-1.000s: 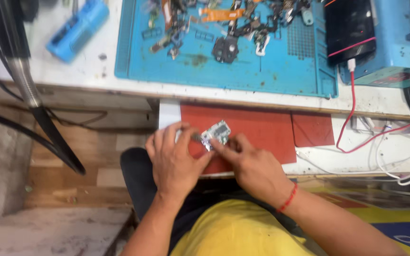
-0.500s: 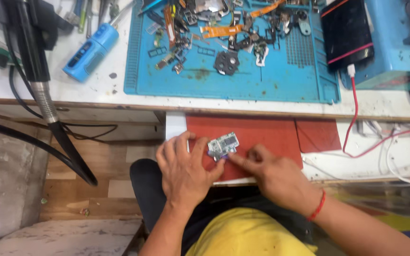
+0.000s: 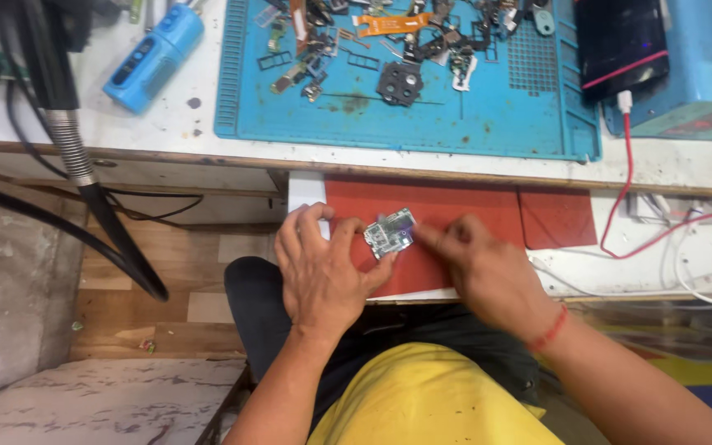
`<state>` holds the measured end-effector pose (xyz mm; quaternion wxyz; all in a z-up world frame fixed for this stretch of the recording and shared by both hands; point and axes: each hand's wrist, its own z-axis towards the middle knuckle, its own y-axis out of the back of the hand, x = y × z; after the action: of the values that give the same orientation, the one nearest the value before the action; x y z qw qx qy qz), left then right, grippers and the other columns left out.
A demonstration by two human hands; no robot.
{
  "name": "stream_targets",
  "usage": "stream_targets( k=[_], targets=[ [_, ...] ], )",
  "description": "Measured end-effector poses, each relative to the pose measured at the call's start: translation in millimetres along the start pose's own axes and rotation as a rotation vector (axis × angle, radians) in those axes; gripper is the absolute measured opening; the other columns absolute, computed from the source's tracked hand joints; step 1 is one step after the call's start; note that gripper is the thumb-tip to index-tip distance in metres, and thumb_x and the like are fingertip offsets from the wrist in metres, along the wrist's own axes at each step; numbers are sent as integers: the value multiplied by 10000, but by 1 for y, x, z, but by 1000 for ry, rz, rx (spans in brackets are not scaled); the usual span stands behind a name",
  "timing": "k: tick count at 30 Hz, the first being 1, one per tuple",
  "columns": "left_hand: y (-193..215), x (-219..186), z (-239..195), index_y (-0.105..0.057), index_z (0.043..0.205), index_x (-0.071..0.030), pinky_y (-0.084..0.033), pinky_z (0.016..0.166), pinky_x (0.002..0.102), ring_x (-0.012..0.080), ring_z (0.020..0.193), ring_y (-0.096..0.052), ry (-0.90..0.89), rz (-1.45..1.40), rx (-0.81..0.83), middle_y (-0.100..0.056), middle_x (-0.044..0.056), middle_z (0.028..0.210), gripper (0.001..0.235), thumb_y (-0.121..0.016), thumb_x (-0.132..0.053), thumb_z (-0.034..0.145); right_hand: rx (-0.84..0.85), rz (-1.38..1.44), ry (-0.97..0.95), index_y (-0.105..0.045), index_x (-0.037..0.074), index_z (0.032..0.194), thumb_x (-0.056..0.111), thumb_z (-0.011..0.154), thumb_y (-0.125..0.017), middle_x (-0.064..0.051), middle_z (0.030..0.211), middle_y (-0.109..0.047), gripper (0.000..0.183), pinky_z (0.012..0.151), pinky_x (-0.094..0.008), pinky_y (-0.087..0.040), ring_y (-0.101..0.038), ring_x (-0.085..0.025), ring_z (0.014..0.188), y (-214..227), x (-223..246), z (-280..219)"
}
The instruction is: The person cleans a small electronic circuit board using a toothbrush. They hold the board on a red mat and repeatedly scrub its surface with the brush, focusing on specific areas.
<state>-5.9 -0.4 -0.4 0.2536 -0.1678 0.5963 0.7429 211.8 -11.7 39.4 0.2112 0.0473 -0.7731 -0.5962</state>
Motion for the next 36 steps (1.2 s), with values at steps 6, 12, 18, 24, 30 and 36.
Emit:
stream_targets(
  k=[6,12,18,24,30,36],
  targets=[
    [1,0,0,-727,994,-148,-324,1068,552,361,1251,-413,10,3,20,-519,120,1218,491,-880,-481,667,-33,32,-11,-582,275,1468,55,838,-590,-112,1087,-635,667,564,-461,-555,-674,-345,635,-11,-7,-3],
    [4,-3,1,-684,968,-138,-346,1046,524,350,1241,-444,21,-28,3,-536,106,1213,495,-901,-459,659,-12,41,36,-581,252,1444,50,833,-572,-118,1066,-627,644,562,-464,-560,-687,-346,689,-1,1,4],
    [6,-2,11,-669,970,-128,-340,1043,531,319,1216,-463,22,-54,6,-559,77,1169,547,-932,-460,623,45,-10,-42,-538,269,1498,35,815,-550,-118,1073,-619,723,543,-463,-561,-693,-337,663,31,19,7],
    [5,-4,7,-656,987,-129,-358,1027,503,319,1245,-464,65,-52,24,-558,78,1188,576,-945,-439,598,94,2,-14,-520,257,1495,26,815,-538,-119,1102,-606,718,565,-472,-558,-684,-351,627,11,16,7],
    [6,-6,-2,-667,1023,-122,-359,1048,502,317,1243,-467,72,-55,34,-564,78,1211,578,-934,-433,615,63,23,2,-543,262,1451,22,792,-558,-102,1097,-617,701,553,-458,-567,-686,-348,666,-4,5,-4],
    [6,-4,3,-712,1102,-146,-314,1089,540,371,1293,-427,-115,4,-27,-550,124,1277,511,-843,-477,736,-45,-3,-31,-499,203,1509,-28,775,-524,-143,1096,-605,770,595,-457,-568,-680,-359,686,-4,-7,-3]
  ],
)
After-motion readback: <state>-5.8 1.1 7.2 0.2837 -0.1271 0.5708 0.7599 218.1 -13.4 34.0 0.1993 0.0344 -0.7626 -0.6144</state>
